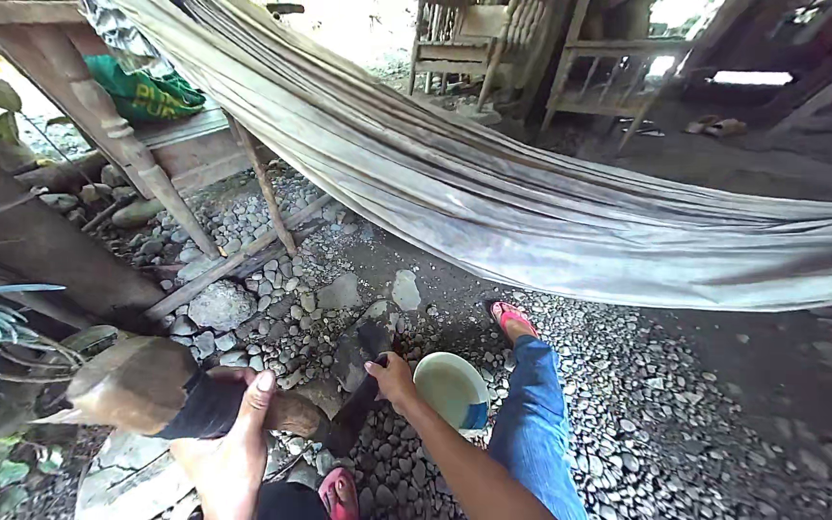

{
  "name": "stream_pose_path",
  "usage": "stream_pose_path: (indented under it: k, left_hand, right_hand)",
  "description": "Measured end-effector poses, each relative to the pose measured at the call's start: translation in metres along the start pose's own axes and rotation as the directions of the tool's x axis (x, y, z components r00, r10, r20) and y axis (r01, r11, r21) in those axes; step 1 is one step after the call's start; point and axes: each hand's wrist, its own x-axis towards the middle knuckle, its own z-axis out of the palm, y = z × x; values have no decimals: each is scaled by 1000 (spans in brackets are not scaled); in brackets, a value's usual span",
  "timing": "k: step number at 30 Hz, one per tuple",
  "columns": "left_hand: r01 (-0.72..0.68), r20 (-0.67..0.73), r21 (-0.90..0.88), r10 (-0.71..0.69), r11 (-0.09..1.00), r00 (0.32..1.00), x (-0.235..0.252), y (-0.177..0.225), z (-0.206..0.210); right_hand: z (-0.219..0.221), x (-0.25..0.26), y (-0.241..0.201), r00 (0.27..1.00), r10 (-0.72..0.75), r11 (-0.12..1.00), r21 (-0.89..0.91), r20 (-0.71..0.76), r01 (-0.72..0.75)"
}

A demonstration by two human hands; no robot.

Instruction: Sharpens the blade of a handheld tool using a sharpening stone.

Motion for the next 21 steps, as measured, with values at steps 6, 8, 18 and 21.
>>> stream_pose_path:
  k: [6, 8, 18, 21]
  left_hand:
    - [53, 44, 33, -55, 998, 998, -33, 11, 16]
    - [26, 59, 25, -28, 999, 998, -40, 15, 23]
    - [115, -69, 77, -110, 990, 992, -46, 9, 28]
    - [207, -107, 109, -195, 972, 975, -55, 5, 36]
  right_hand:
    - [-11, -5, 23, 989, 132, 983, 138, -69, -121]
    - [-10, -5, 22, 984, 149, 980, 144, -96, -134]
    - [-21, -37, 21, 989, -137, 943, -300, 50, 146]
    - [-22, -76, 0, 797, -464, 788, -230, 386, 571]
